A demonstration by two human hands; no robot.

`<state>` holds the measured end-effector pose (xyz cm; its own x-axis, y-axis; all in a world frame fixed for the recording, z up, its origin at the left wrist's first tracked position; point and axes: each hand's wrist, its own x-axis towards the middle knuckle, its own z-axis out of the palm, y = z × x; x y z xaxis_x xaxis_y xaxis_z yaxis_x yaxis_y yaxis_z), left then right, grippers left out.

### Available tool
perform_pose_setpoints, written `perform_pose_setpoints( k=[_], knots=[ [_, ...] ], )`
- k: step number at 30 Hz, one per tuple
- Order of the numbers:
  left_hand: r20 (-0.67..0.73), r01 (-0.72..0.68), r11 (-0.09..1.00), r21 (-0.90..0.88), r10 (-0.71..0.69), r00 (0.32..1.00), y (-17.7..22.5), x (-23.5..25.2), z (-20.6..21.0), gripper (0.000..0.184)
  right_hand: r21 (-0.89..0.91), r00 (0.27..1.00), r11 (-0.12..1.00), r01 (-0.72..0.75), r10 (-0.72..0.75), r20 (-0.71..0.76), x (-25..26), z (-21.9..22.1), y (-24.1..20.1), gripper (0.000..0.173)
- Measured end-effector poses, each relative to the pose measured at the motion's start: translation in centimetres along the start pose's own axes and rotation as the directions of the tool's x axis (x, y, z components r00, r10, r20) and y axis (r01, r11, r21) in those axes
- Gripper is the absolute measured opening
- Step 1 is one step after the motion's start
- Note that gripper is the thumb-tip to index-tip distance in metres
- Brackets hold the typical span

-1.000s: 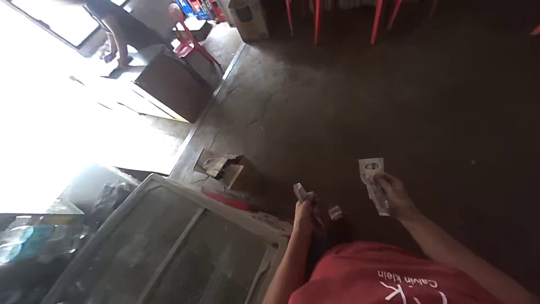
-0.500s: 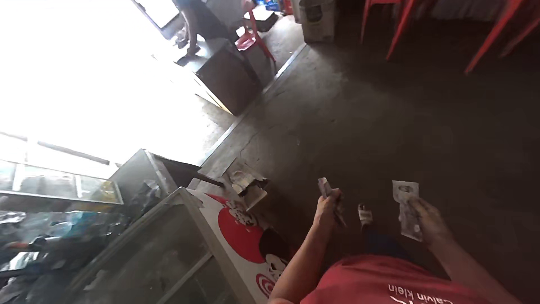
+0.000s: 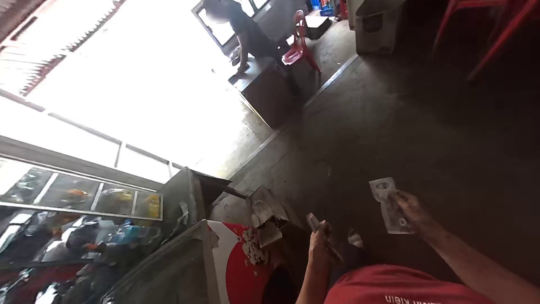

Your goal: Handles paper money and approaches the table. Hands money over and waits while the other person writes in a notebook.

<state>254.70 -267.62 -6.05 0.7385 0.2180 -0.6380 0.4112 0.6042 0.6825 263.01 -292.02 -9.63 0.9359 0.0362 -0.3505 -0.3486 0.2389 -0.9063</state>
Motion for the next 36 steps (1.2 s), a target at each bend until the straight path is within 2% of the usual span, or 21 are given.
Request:
perform_pose_setpoints(
  k=[2,6,10,13,19,23,28,32,36],
  knots=[
    [-0.028,-0.005,1.0,-0.028,0.005,1.0,1.4,3.0,1.1,0.027,-0.008,0.998,1.0,0.015,-0.015,0.064,4.4,1.6,-1.0,0.019],
    [-0.015,-0.014,1.0,-0.023,0.014,1.0,4.5,10.3,3.4,0.026,-0.08,0.995,0.997,-0.018,0.026,0.093,12.7,4.2,-1.6,0.021],
    [0.025,-0.017,0.999,-0.043,0.018,1.0,9.9,17.5,7.4,0.026,-0.153,0.992,0.986,-0.063,0.079,0.102,19.7,7.0,-4.6,0.022],
    [0.057,-0.001,1.0,-0.009,0.001,0.998,13.8,22.4,11.0,0.023,-0.101,0.991,0.995,-0.017,0.03,0.128,25.4,8.3,-6.7,0.02],
    [0.104,-0.044,0.998,0.046,0.039,0.994,21.5,31.9,18.1,0.02,-0.049,0.997,0.996,-0.076,0.077,0.018,37.2,9.3,-9.6,0.02],
    [0.017,-0.06,0.998,0.022,0.06,0.998,25.5,39.0,21.6,0.018,-0.074,0.991,0.989,-0.129,0.131,0.029,46.3,10.1,-11.1,0.02],
    [-0.062,0.002,0.997,-0.073,-0.007,0.998,30.2,45.5,26.0,0.025,-0.108,0.986,0.984,-0.139,0.147,0.074,57.7,12.7,-16.7,0.021],
    [-0.104,-0.034,0.99,-0.135,0.02,0.994,34.4,50.1,28.2,0.025,-0.182,0.972,0.975,-0.126,0.158,0.174,66.3,15.8,-20.4,0.021],
    [-0.165,-0.092,0.972,-0.218,0.056,0.985,38.5,54.3,29.3,0.029,-0.225,0.95,0.972,-0.061,0.126,0.287,72.6,20.3,-24.2,0.02]
  ],
)
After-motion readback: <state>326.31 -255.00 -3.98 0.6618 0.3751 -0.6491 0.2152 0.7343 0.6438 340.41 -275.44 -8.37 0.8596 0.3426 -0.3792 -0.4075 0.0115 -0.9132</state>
